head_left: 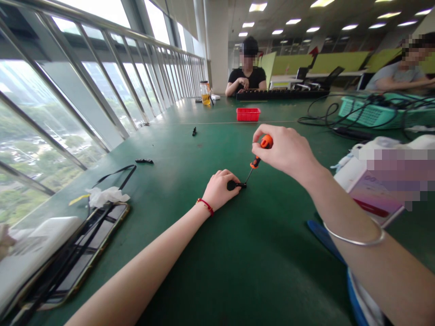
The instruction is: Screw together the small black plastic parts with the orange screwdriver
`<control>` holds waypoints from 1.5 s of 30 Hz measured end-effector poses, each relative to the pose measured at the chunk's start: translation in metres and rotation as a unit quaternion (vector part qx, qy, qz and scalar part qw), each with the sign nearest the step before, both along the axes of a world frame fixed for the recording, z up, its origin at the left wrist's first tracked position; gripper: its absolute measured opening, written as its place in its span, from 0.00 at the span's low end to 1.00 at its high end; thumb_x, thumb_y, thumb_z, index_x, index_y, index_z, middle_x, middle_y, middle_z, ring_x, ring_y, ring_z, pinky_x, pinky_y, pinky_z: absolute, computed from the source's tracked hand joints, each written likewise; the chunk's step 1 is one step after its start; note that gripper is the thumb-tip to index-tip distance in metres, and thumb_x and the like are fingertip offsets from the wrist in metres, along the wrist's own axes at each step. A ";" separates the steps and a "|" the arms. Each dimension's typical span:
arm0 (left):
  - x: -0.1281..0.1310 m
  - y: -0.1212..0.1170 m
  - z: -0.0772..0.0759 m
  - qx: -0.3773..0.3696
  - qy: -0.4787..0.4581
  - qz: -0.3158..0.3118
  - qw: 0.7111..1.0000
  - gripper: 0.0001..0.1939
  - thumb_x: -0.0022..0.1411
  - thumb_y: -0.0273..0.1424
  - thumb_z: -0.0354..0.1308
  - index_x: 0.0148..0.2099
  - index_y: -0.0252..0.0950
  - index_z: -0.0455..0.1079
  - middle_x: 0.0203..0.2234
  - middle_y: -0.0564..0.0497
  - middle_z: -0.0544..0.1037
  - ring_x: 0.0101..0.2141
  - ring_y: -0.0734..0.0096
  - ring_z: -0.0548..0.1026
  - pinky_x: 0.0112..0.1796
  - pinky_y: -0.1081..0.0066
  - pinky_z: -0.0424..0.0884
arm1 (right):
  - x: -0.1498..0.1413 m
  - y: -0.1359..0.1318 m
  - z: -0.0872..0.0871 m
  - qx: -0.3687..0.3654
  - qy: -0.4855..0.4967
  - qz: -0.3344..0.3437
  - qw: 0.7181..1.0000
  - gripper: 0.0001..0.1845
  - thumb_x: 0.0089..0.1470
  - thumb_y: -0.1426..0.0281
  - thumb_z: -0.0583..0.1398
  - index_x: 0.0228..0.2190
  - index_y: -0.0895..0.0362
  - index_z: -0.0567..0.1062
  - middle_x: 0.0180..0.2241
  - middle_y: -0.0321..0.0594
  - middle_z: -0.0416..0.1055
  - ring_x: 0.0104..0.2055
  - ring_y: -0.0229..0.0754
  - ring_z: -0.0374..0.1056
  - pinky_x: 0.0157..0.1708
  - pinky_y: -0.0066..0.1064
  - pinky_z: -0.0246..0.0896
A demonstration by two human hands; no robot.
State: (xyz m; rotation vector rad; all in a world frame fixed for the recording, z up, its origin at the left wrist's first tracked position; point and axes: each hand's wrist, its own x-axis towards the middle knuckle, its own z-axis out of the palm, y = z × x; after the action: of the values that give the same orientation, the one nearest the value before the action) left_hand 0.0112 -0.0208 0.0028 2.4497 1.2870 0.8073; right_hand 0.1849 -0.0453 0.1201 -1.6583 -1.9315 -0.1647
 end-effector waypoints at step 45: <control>0.002 -0.003 0.002 0.007 -0.044 0.001 0.999 0.02 0.51 0.28 0.59 0.31 0.35 0.71 0.27 0.52 0.75 0.31 0.69 0.71 0.35 0.69 0.67 | -0.018 -0.002 -0.011 0.056 0.121 0.094 0.987 0.11 0.44 0.65 0.55 0.16 0.55 0.67 0.16 0.34 0.63 0.22 0.36 0.57 0.25 0.29 0.48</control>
State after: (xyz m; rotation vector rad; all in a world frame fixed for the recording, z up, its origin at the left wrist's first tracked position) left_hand 0.0131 -0.0235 0.0050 2.3955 1.2571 0.9160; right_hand 0.1673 -0.0469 0.1089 -1.3481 -1.8451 0.0012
